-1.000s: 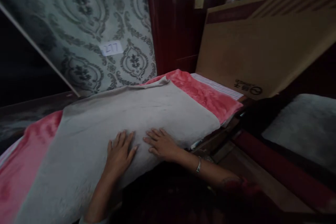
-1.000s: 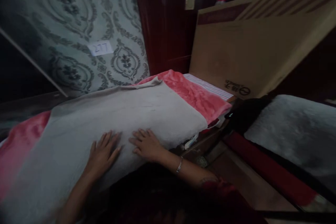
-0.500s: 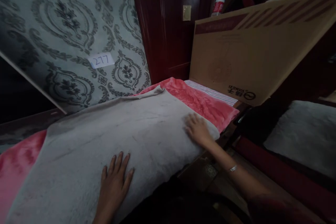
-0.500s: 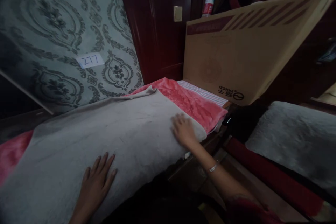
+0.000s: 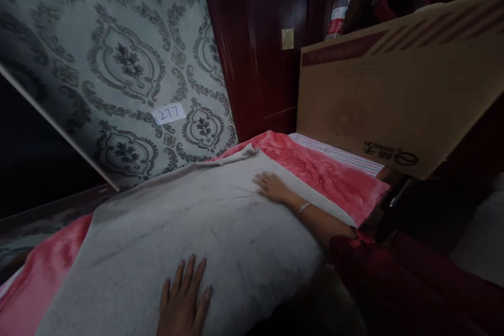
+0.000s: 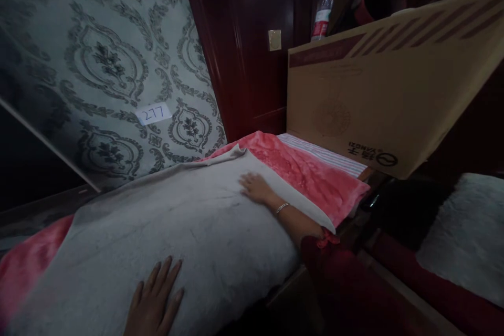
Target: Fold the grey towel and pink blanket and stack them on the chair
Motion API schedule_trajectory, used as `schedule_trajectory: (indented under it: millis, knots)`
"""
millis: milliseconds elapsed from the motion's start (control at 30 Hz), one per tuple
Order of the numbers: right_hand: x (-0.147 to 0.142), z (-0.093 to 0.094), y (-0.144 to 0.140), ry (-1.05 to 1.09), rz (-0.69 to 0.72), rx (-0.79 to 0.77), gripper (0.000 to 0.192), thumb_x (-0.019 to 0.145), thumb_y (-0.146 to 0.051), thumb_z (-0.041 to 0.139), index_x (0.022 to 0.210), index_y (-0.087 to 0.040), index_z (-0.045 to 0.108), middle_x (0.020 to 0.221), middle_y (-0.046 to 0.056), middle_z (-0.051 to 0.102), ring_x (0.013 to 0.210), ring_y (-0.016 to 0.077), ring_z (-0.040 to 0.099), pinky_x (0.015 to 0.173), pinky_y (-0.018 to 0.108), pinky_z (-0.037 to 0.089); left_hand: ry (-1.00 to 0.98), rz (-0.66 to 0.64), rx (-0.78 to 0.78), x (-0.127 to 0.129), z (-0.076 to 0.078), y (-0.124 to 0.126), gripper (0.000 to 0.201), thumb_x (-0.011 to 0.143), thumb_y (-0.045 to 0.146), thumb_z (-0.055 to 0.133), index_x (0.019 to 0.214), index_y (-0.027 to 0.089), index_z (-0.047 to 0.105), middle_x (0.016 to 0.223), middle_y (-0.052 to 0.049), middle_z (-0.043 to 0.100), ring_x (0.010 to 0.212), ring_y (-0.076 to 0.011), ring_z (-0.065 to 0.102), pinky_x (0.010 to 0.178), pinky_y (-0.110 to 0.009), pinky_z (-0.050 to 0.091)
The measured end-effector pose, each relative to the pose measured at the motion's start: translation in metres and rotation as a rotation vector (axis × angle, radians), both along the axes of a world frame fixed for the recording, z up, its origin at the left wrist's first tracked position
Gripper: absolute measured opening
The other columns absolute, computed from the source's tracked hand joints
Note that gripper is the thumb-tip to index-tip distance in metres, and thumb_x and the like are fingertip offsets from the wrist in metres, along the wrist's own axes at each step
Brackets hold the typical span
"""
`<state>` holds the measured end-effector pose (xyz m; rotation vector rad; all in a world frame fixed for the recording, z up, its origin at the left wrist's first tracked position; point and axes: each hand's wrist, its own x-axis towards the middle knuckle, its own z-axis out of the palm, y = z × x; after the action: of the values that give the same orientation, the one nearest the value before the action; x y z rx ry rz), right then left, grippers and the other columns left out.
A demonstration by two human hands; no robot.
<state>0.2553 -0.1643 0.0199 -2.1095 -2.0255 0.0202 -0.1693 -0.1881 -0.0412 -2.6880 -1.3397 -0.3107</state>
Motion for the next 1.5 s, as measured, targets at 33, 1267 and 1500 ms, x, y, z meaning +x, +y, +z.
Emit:
schedule_trajectory:
  millis: [33, 1267, 1500]
  knots:
    - [0.025, 0.001, -0.003, 0.006, -0.1, -0.006, 0.056, 0.104, -0.042, 0.036, 0.156, -0.02, 0.041, 0.164, 0.012, 0.029, 0.152, 0.0297, 0.026, 0.121, 0.056, 0.022, -0.003, 0.005, -0.005, 0.0, -0.002, 0.0, 0.057, 0.098, 0.042, 0.036, 0.154, 0.033, 0.043, 0.163, -0.001, 0.035, 0.154, -0.0301, 0.027, 0.121, -0.061, 0.027]
    - [0.082, -0.026, 0.131, 0.155, -0.366, 0.083, 0.053, 0.101, -0.041, 0.042, 0.152, -0.026, 0.047, 0.161, 0.006, 0.038, 0.151, 0.0302, 0.026, 0.122, 0.056, 0.017, 0.189, 0.282, -0.139, 0.098, 0.055, 0.162, 0.057, 0.104, 0.041, 0.03, 0.159, 0.027, 0.033, 0.168, -0.007, 0.023, 0.156, -0.0344, 0.018, 0.121, -0.061, 0.024]
    - [0.085, -0.012, 0.158, 0.357, -0.445, 0.332, 0.064, 0.092, -0.027, 0.055, 0.154, -0.019, 0.042, 0.134, 0.016, 0.063, 0.123, 0.0321, 0.059, 0.107, 0.047, 0.044, 0.19, 0.291, -0.143, 0.099, 0.057, 0.158, 0.057, 0.103, 0.04, 0.033, 0.158, 0.026, 0.035, 0.168, -0.007, 0.023, 0.155, -0.0349, 0.02, 0.121, -0.061, 0.023]
